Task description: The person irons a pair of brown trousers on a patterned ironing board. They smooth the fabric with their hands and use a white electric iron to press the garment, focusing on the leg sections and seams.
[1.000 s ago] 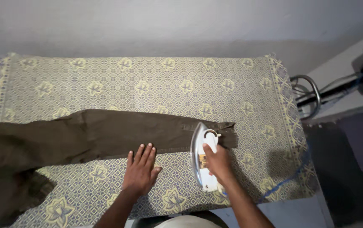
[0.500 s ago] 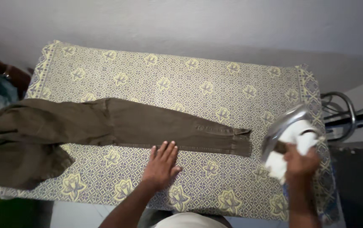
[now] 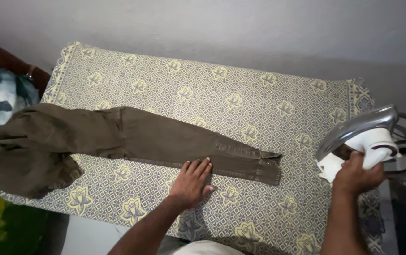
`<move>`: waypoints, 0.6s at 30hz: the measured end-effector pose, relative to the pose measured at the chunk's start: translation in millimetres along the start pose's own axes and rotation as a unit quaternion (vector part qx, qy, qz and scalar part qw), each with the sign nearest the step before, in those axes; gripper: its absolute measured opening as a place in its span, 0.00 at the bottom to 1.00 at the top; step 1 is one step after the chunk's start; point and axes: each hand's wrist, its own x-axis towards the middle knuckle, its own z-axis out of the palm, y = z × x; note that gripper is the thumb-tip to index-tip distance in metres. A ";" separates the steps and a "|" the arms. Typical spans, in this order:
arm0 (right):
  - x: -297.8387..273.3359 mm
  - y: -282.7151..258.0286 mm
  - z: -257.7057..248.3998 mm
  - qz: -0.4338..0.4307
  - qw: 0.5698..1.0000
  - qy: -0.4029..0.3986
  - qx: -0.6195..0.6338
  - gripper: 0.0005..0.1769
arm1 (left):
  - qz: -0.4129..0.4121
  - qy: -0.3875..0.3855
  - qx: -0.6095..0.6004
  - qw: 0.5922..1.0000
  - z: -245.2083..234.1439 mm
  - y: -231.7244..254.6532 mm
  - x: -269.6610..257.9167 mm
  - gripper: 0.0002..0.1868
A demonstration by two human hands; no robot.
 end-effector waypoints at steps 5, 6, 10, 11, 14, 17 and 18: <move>-23.0 12.0 -22.2 -0.062 0.994 -0.076 0.051 0.09 | -0.033 0.007 -0.004 0.999 -4.5 11.5 16.5 0.41; -28.1 11.7 -25.3 -0.020 0.995 -0.072 0.072 0.10 | -0.044 0.005 -0.010 0.999 -3.1 12.7 17.2 0.40; -45.1 10.8 -43.1 0.018 0.993 -0.093 0.071 0.09 | -0.015 0.030 0.032 0.999 7.5 18.5 20.0 0.42; -48.8 12.1 -46.5 -0.004 0.993 -0.107 0.051 0.09 | 0.016 0.034 0.043 0.998 9.0 17.6 21.5 0.43; -62.9 20.2 -51.5 0.055 0.991 -0.077 0.090 0.10 | 0.077 0.013 0.044 0.996 12.1 15.7 22.3 0.41; -75.1 31.5 -63.8 -0.003 0.994 -0.092 -0.052 0.07 | 0.084 0.021 0.023 0.996 10.5 18.1 28.1 0.39; -77.9 37.7 -66.7 -0.010 0.994 -0.094 -0.053 0.06 | 0.081 0.031 0.016 0.996 10.0 20.6 30.5 0.39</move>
